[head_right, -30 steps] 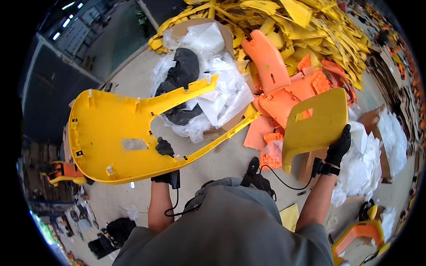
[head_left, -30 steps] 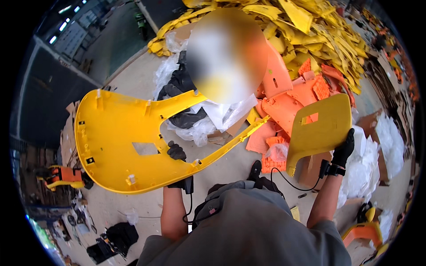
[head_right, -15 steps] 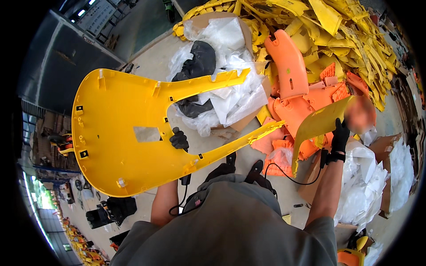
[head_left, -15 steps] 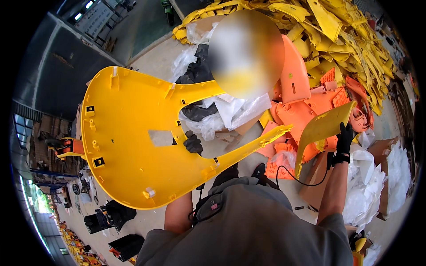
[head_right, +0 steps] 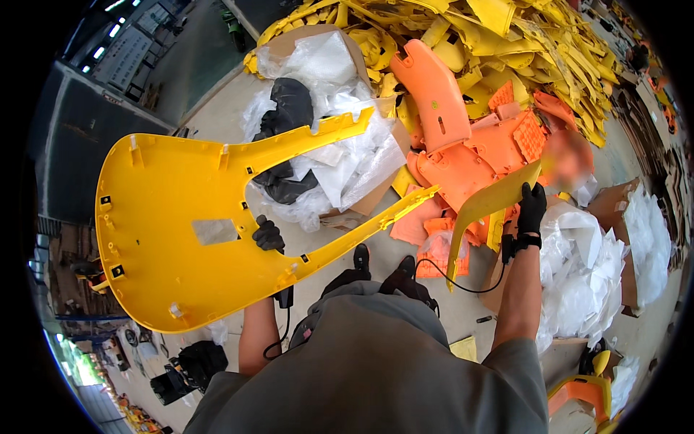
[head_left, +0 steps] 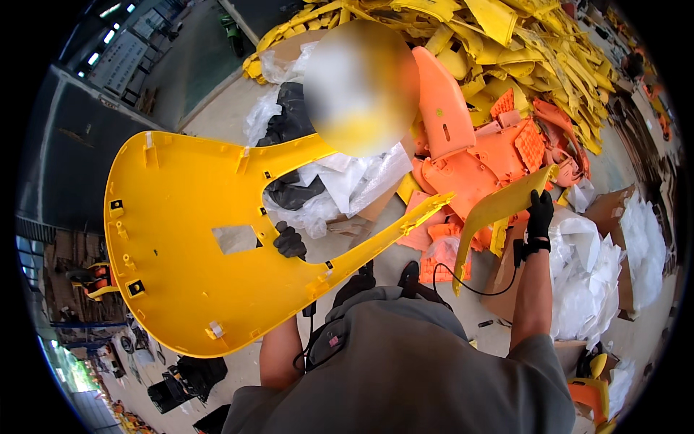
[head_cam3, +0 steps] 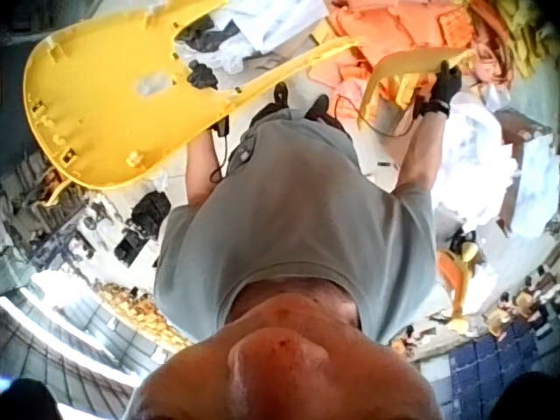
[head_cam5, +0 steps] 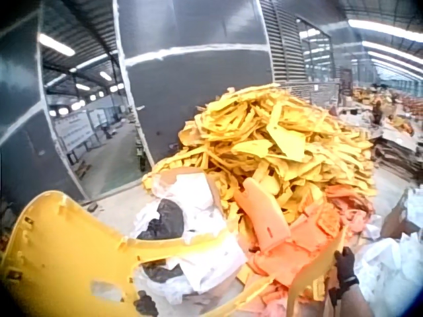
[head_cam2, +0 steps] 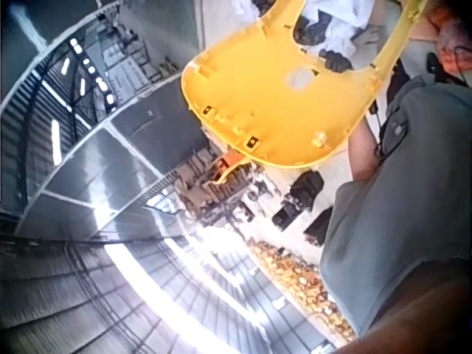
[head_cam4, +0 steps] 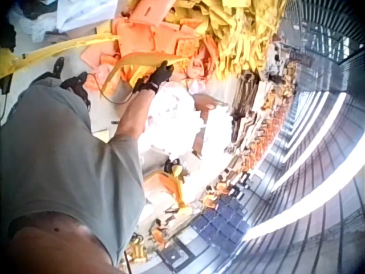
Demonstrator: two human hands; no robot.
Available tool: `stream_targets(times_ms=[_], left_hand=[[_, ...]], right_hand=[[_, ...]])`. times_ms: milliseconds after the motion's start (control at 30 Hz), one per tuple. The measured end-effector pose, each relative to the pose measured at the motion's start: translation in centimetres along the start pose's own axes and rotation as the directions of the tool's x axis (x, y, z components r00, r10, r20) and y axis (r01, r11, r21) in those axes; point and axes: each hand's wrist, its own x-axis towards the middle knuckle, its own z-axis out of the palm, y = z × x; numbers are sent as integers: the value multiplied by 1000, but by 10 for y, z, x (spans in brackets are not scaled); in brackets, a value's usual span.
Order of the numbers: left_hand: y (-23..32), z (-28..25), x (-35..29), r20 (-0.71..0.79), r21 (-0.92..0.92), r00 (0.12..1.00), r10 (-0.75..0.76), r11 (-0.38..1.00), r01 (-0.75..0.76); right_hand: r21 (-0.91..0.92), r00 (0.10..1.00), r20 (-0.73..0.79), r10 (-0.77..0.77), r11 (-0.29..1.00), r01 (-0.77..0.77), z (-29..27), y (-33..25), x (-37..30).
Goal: The person walks through an assembly floor, picks up yellow plastic fairing components from a box and the ground, and begins aligning and snapping them together before attaching them to a scooter frame.
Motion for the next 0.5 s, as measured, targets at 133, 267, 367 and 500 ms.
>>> stream_targets(times_ms=[133, 267, 367, 500], left_hand=[[-1, 1, -4, -28, -26, 1000, 1, 1000, -2], [1, 3, -11, -33, -45, 999, 3, 999, -5], [1, 7, -13, -41, -50, 999, 7, 999, -9], [14, -11, -18, 50, -56, 999, 3, 998, 0]], right_hand=[[-59, 998, 1, -69, 996, 69, 0, -8, 21], [-26, 995, -25, -99, 995, 99, 16, -14, 39], [-130, 993, 11, -117, 985, 118, 24, -16, 66], [-66, 981, 15, -194, 979, 194, 55, -30, 80]])
